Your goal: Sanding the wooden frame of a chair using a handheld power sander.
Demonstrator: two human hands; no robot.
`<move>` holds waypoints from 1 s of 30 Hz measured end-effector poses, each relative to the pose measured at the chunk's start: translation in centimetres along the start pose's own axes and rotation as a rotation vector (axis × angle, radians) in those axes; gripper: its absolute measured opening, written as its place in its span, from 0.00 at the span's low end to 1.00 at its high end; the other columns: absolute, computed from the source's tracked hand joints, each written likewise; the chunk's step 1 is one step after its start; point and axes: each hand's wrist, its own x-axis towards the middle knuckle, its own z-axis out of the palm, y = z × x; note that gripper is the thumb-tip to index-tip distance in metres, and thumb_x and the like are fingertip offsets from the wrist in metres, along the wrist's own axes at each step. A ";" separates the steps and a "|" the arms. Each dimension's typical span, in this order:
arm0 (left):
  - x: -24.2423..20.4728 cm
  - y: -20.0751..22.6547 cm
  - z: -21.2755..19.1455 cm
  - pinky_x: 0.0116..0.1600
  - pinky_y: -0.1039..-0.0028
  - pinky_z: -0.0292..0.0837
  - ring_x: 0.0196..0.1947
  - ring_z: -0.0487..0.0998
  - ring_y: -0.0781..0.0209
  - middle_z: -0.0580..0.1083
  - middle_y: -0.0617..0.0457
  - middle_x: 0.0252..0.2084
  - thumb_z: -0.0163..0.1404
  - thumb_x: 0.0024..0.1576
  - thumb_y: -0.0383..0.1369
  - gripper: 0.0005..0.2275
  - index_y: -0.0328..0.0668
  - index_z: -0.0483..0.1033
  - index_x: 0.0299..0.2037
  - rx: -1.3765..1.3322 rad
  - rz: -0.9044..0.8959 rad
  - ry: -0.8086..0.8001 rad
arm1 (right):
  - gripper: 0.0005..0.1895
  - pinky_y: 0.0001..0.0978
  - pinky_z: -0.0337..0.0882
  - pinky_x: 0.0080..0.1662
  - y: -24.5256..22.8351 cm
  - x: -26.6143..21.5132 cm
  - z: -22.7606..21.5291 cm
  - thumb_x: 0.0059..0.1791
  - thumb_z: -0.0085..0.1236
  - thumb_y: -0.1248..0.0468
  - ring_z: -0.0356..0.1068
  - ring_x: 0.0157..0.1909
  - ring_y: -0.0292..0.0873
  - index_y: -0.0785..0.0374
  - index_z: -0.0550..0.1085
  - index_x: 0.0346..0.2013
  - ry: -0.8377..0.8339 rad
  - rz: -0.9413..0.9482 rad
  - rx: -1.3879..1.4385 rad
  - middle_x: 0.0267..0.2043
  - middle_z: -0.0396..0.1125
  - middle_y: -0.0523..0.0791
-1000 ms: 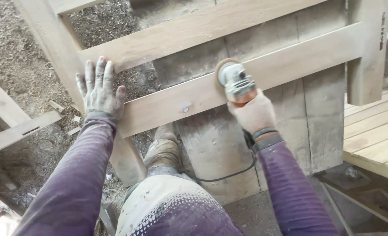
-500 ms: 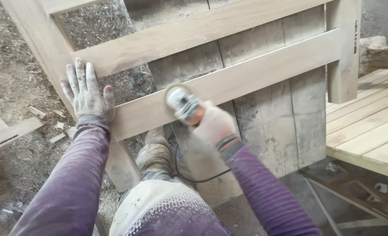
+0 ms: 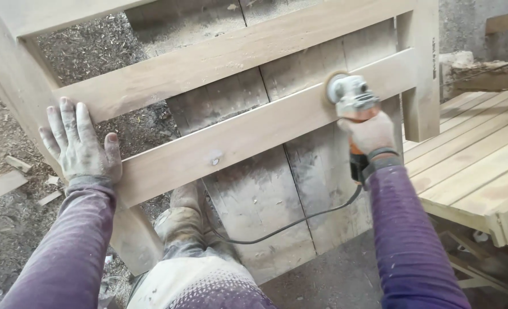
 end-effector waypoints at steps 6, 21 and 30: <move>0.4 0.1 0.6 0.81 0.52 0.19 0.83 0.33 0.45 0.41 0.42 0.84 0.42 0.64 0.45 0.35 0.34 0.47 0.79 0.032 -0.006 -0.014 | 0.28 0.36 0.76 0.51 6.5 6.9 -3.5 0.39 0.73 0.59 0.75 0.49 0.43 0.64 0.75 0.50 0.104 0.157 0.303 0.48 0.74 0.45; 0.1 0.2 1.0 0.80 0.52 0.19 0.83 0.33 0.45 0.41 0.44 0.84 0.43 0.62 0.48 0.37 0.39 0.48 0.79 0.083 -0.095 -0.033 | 0.34 0.38 0.78 0.47 7.9 13.4 -5.1 0.43 0.73 0.57 0.74 0.46 0.42 0.69 0.69 0.57 0.081 0.292 0.428 0.50 0.71 0.45; -0.7 0.6 0.6 0.77 0.49 0.21 0.80 0.35 0.45 0.41 0.42 0.81 0.46 0.64 0.45 0.35 0.38 0.46 0.77 0.079 -0.108 0.044 | 0.32 0.41 0.75 0.52 -1.6 -2.5 4.2 0.40 0.75 0.52 0.76 0.50 0.49 0.69 0.76 0.50 0.028 -0.020 0.102 0.49 0.75 0.52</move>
